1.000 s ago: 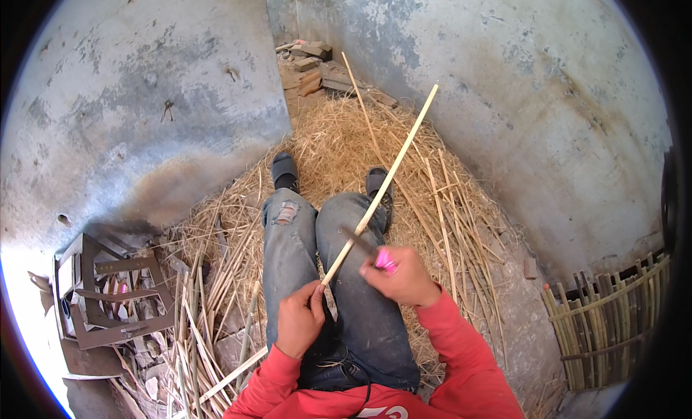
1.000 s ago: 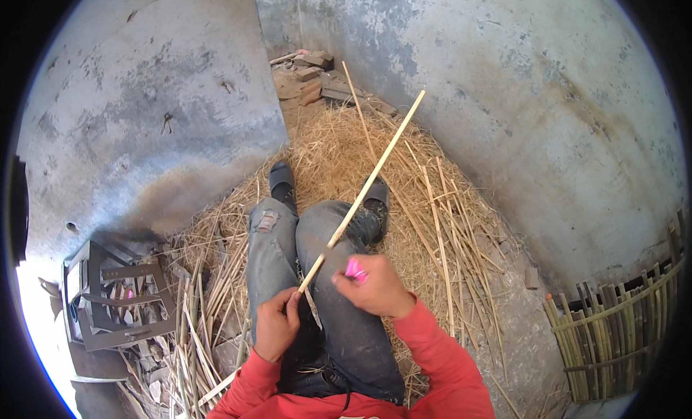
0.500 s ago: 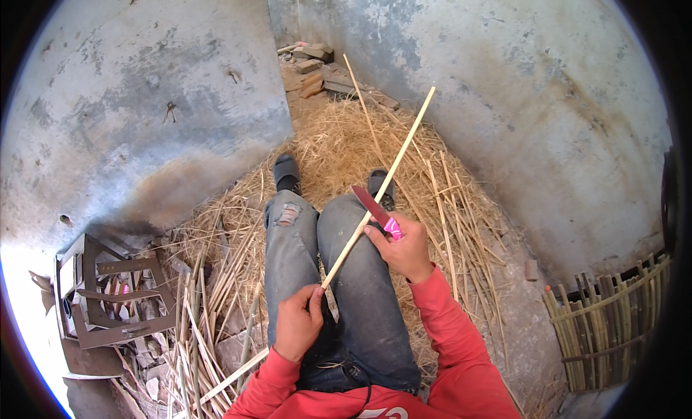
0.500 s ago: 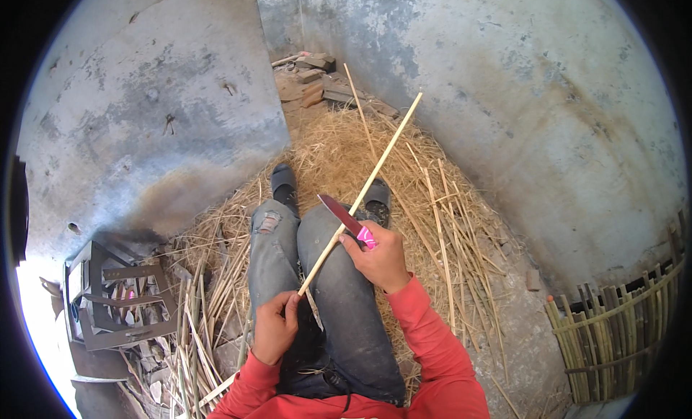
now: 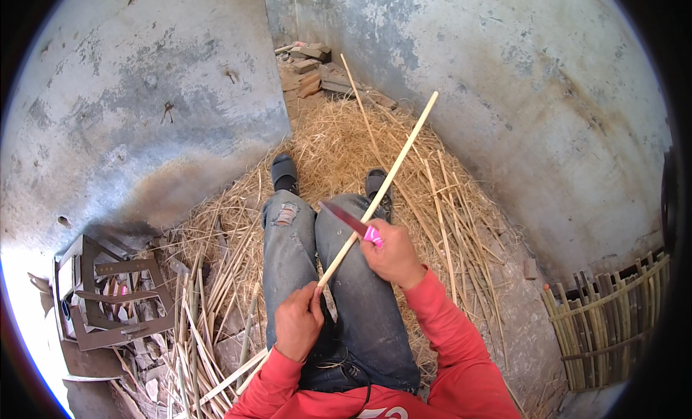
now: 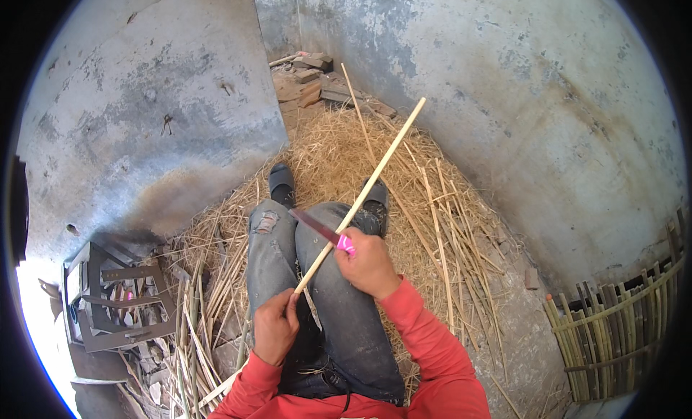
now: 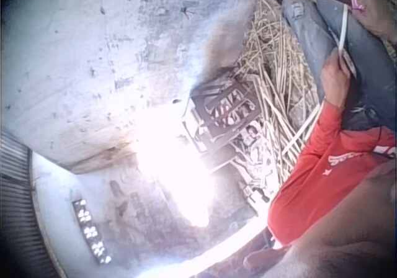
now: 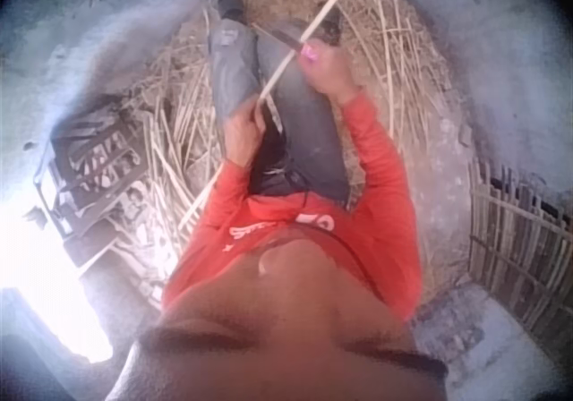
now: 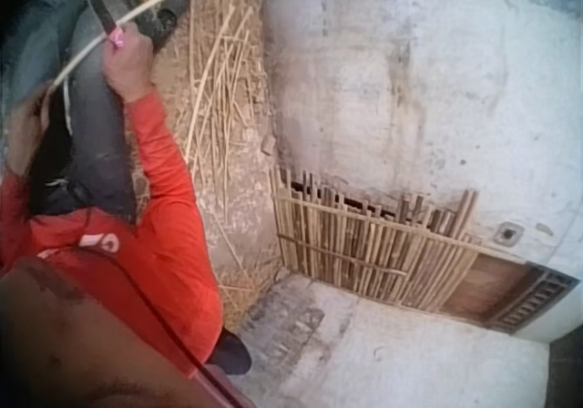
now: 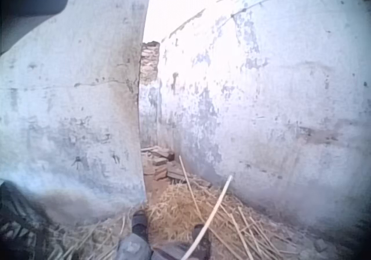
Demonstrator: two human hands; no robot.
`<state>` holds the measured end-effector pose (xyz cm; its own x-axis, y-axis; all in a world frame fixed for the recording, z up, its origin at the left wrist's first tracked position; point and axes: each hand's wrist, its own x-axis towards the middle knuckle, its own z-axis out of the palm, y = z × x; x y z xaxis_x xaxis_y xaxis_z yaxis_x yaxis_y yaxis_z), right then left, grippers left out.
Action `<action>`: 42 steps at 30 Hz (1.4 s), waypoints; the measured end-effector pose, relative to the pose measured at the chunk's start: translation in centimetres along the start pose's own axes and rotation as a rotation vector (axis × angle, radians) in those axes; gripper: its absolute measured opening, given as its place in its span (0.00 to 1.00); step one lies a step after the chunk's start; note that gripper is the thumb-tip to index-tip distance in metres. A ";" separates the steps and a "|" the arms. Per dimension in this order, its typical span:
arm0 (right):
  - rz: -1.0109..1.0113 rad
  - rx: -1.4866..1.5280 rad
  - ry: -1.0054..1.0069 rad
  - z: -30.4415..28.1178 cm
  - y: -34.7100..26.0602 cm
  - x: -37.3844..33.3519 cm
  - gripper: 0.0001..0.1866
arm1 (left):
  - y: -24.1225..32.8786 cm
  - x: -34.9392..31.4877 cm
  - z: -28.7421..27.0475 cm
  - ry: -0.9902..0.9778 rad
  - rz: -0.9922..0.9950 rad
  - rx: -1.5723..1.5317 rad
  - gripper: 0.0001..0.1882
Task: The person whittles and shapes bamboo sticks using a small knife while sitting on a straw-covered floor.
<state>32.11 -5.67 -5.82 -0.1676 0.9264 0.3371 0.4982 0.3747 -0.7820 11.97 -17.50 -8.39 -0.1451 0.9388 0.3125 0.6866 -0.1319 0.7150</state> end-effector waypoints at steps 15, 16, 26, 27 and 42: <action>0.101 -0.108 0.169 0.0 2.5 -0.5 0.25 | 0.3 0.1 -0.1 0.015 -0.038 -0.035 0.06; 0.060 -0.104 0.150 0.8 2.9 -1.1 0.25 | 0.4 0.2 -0.1 0.005 -0.045 -0.050 0.06; 0.052 -0.093 0.105 0.6 2.8 -0.4 0.25 | 0.5 0.5 -0.3 -0.031 -0.091 -0.108 0.07; 0.081 -0.096 0.146 0.3 3.0 0.0 0.25 | 0.5 0.6 -0.3 -0.040 -0.102 -0.122 0.07; 0.007 -0.089 0.153 1.3 2.8 -0.2 0.24 | 0.2 1.1 0.1 -0.152 -0.256 -0.262 0.13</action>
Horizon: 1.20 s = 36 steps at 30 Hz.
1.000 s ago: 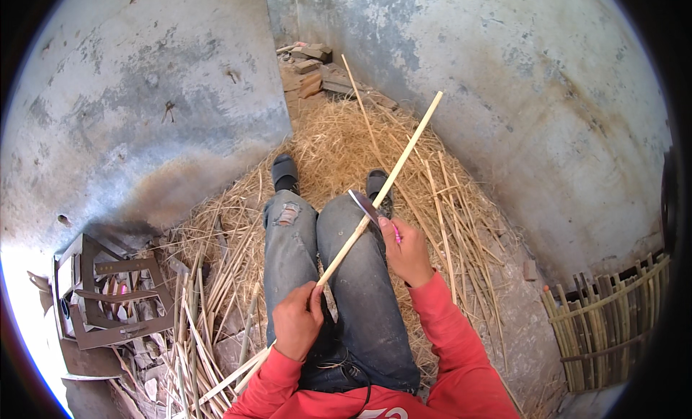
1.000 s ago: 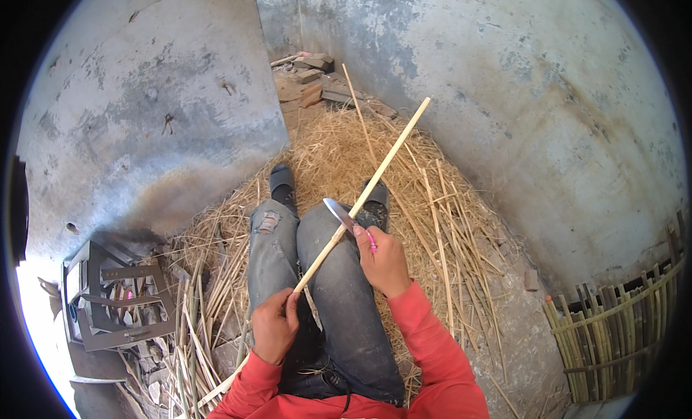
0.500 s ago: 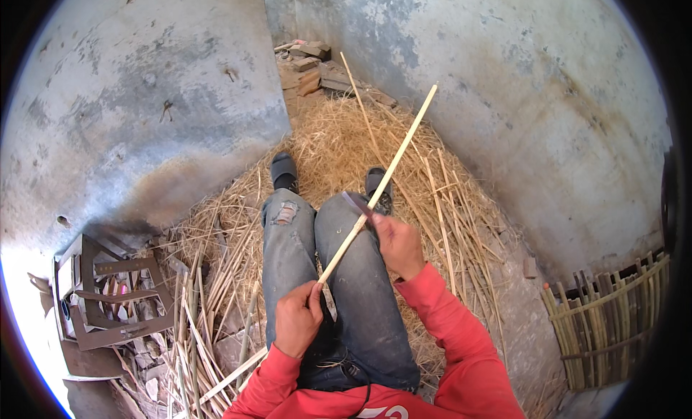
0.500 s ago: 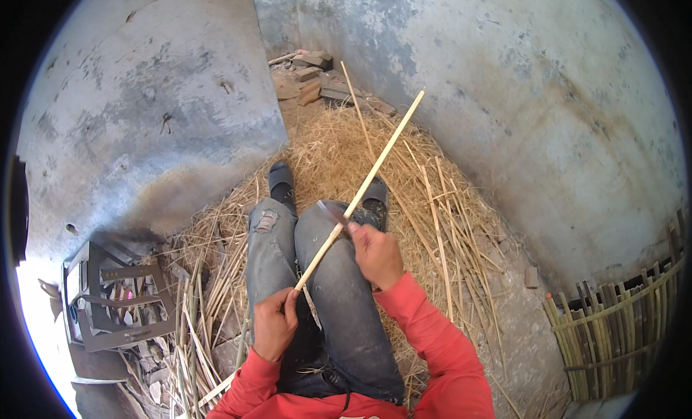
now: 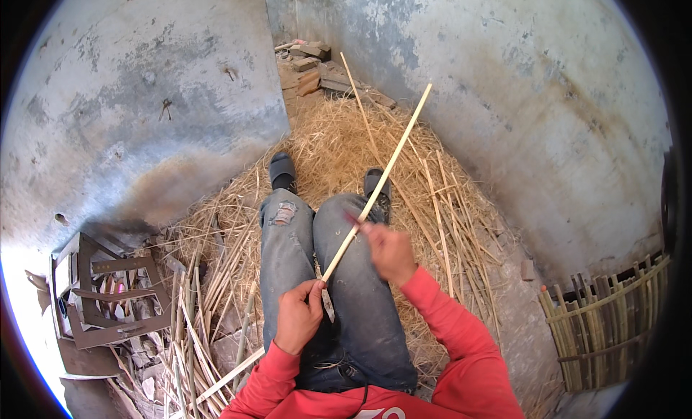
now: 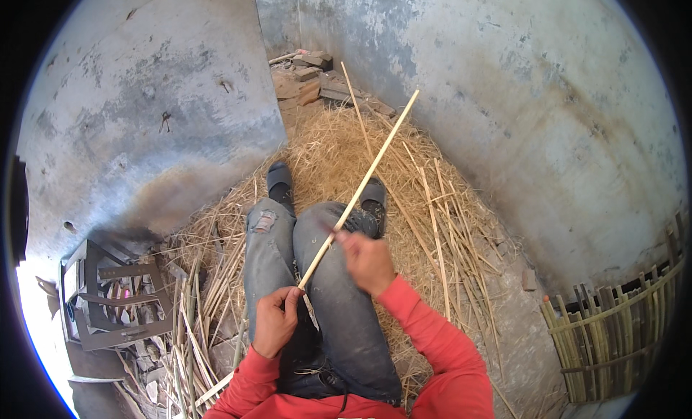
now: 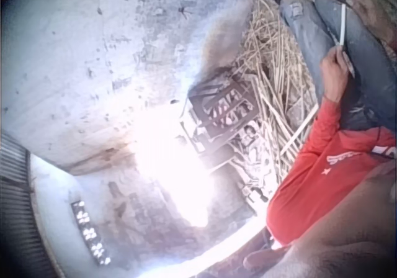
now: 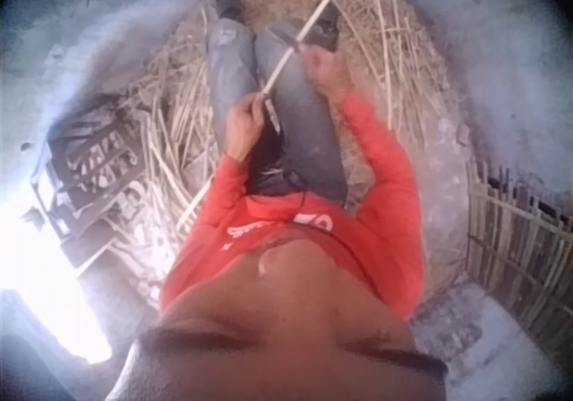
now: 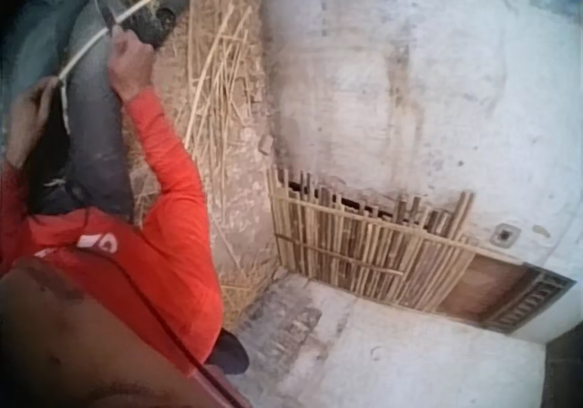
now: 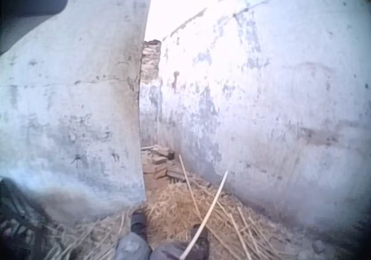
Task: The person whittles and shapes bamboo sticks using a small knife while sitting on a straw-covered floor.
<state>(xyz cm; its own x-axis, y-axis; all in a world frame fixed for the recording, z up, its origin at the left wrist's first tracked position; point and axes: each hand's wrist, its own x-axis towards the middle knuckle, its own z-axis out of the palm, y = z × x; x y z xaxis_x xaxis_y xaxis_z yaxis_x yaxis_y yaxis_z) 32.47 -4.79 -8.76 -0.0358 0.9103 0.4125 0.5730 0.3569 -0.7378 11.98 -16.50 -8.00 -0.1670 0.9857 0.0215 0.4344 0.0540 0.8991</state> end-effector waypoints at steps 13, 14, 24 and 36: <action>-0.016 -0.063 0.029 0.1 1.1 0.5 0.24 | 0.2 -0.2 1.1 0.170 0.193 0.113 0.08; -0.039 -0.051 0.001 0.3 1.1 0.1 0.24 | 0.1 -0.2 1.1 0.178 0.198 0.122 0.08; 0.009 -0.019 -0.042 -1.3 1.0 0.8 0.25 | 0.0 -0.3 1.3 0.191 0.229 0.158 0.07; 0.031 -0.014 -0.053 -1.4 0.6 0.6 0.25 | 0.0 0.2 1.6 0.172 0.198 0.164 0.07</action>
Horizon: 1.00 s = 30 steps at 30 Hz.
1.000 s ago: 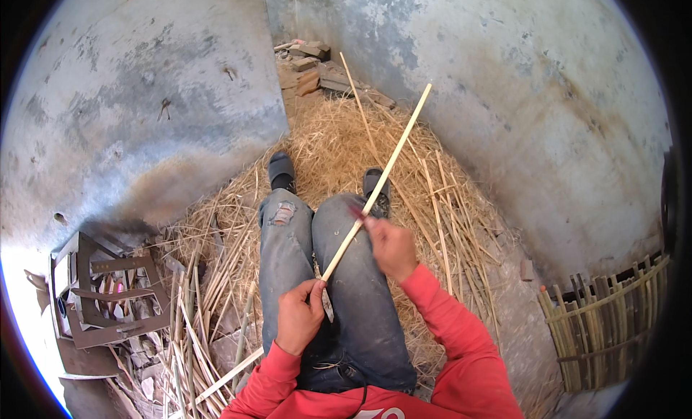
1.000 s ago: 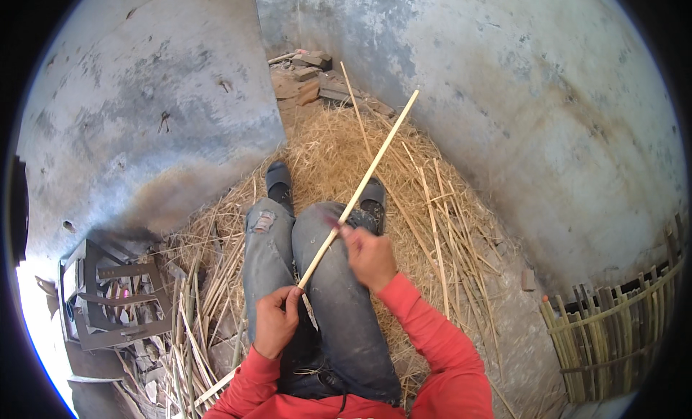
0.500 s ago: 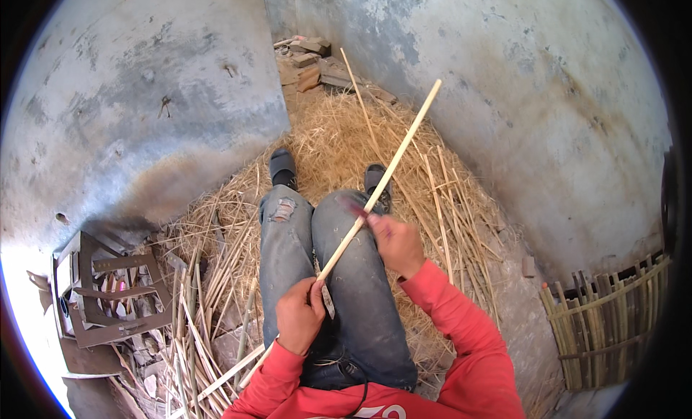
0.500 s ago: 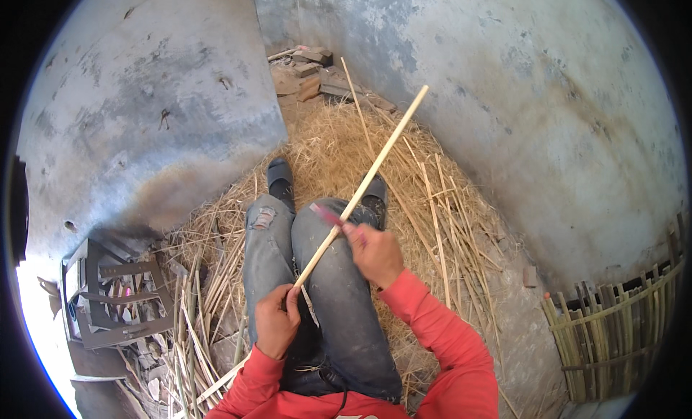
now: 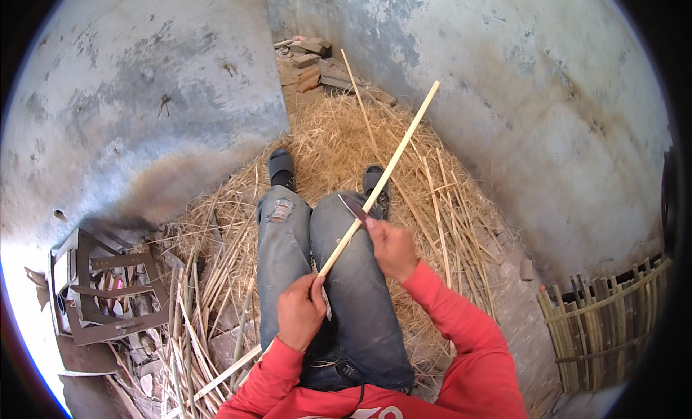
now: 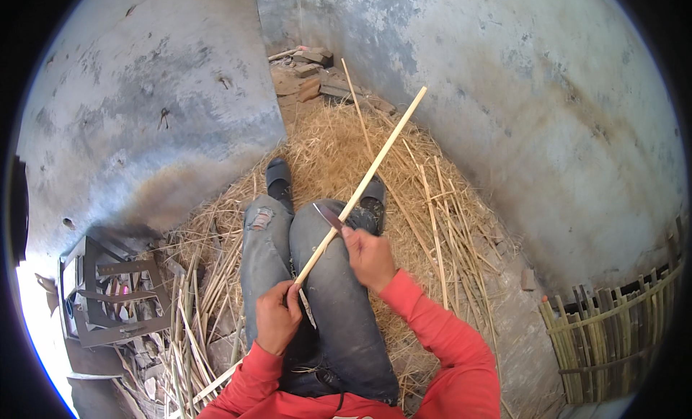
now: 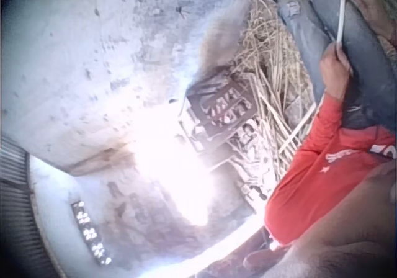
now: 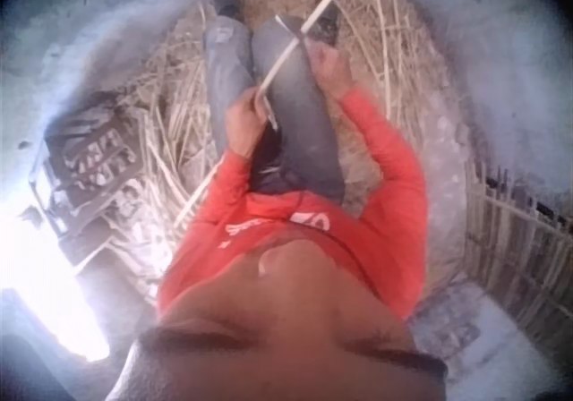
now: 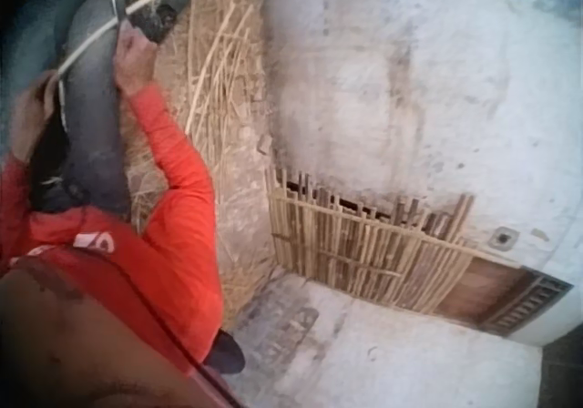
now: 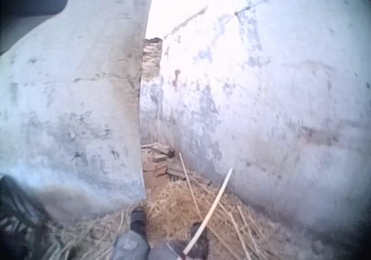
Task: The person whittles and shapes bamboo sticks using a small knife while sitting on a straw-covered floor.
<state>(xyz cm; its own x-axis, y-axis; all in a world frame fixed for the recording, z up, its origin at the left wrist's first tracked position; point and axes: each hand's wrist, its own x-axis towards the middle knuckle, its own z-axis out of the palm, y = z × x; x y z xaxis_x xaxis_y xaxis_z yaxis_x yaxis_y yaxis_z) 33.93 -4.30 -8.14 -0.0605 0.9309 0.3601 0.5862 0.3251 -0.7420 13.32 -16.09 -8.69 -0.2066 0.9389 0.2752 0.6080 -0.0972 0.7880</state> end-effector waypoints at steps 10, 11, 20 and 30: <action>0.000 0.002 -0.030 0.7 1.7 -1.3 0.27 | -1.1 -1.5 -5.4 -0.356 -0.142 -0.150 0.13; 0.008 0.009 -0.021 0.9 1.7 -1.2 0.27 | -1.9 -2.6 -7.2 -0.402 -0.188 -0.125 0.14; -0.014 0.066 0.024 2.2 0.0 -2.4 0.25 | -7.2 -7.9 -14.6 -0.426 -0.396 -0.079 0.13; -0.022 0.104 0.064 1.2 2.3 -1.1 0.24 | -7.1 -7.3 -12.5 -0.477 -0.483 -0.216 0.15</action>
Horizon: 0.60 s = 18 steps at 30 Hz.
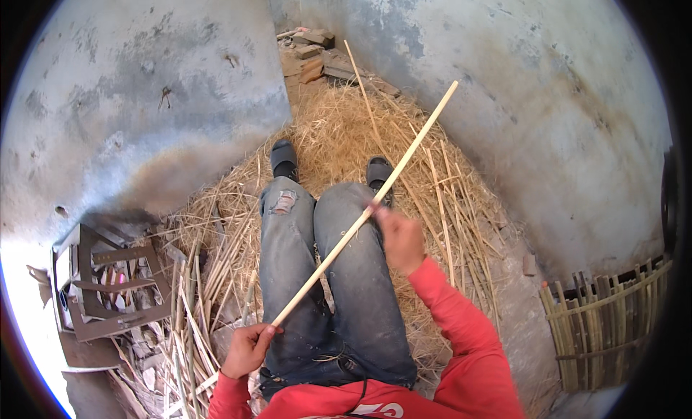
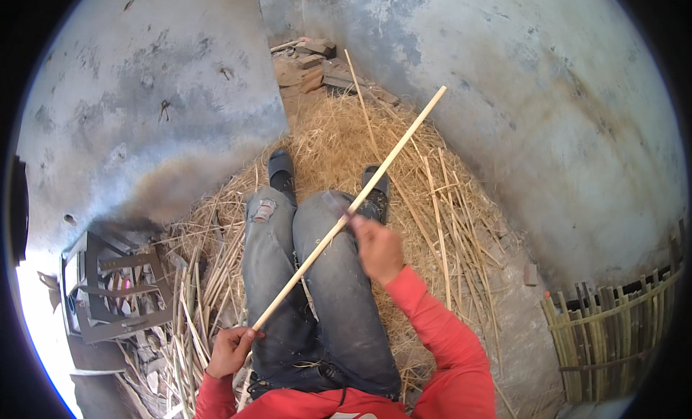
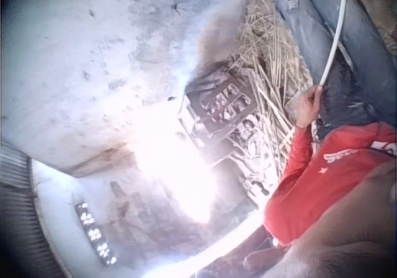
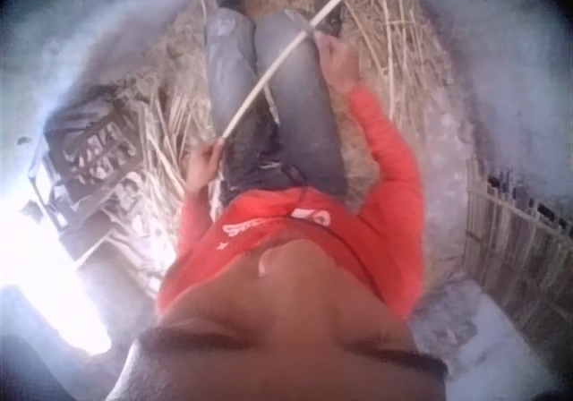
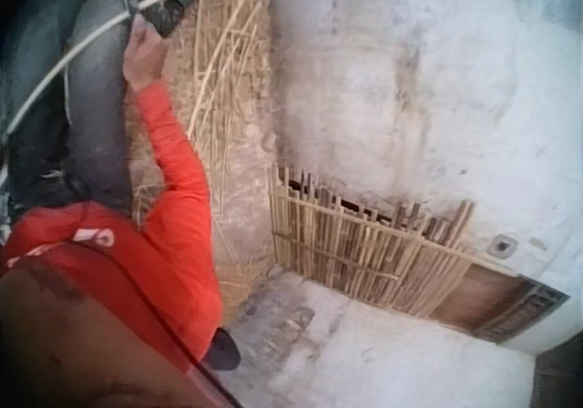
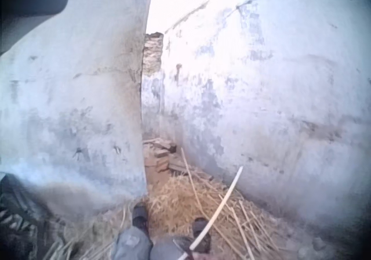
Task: The person whittles and shapes bamboo sticks using a small knife while sitting on a straw-covered floor.
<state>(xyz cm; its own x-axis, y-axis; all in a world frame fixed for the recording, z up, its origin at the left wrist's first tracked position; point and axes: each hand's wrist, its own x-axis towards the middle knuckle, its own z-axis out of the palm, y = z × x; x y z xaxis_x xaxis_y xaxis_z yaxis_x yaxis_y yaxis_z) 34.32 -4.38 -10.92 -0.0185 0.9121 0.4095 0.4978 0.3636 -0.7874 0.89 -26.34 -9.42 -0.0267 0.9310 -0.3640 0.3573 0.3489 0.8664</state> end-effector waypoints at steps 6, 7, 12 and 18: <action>-0.005 -0.020 0.023 0.3 -1.0 0.9 0.23 | 1.6 1.1 1.0 -0.013 0.012 -0.010 0.17; -0.077 -0.137 -0.160 0.3 -1.1 -0.6 0.23 | 2.1 1.3 1.1 -0.046 -0.004 -0.031 0.18; 0.008 -0.070 0.033 -0.5 -1.0 1.6 0.23 | 1.7 1.5 1.5 -0.060 0.003 -0.093 0.17; 0.005 -0.109 0.088 0.6 -1.0 1.0 0.24 | 2.2 1.7 1.0 -0.277 -0.179 -0.383 0.21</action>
<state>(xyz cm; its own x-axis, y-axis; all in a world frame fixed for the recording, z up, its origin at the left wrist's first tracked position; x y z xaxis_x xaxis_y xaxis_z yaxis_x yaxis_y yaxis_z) 33.30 -3.70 -9.94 0.0582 0.8920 0.4484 0.5889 0.3320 -0.7369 2.59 -24.13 -8.49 0.2113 0.8076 -0.5506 -0.0002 0.5633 0.8262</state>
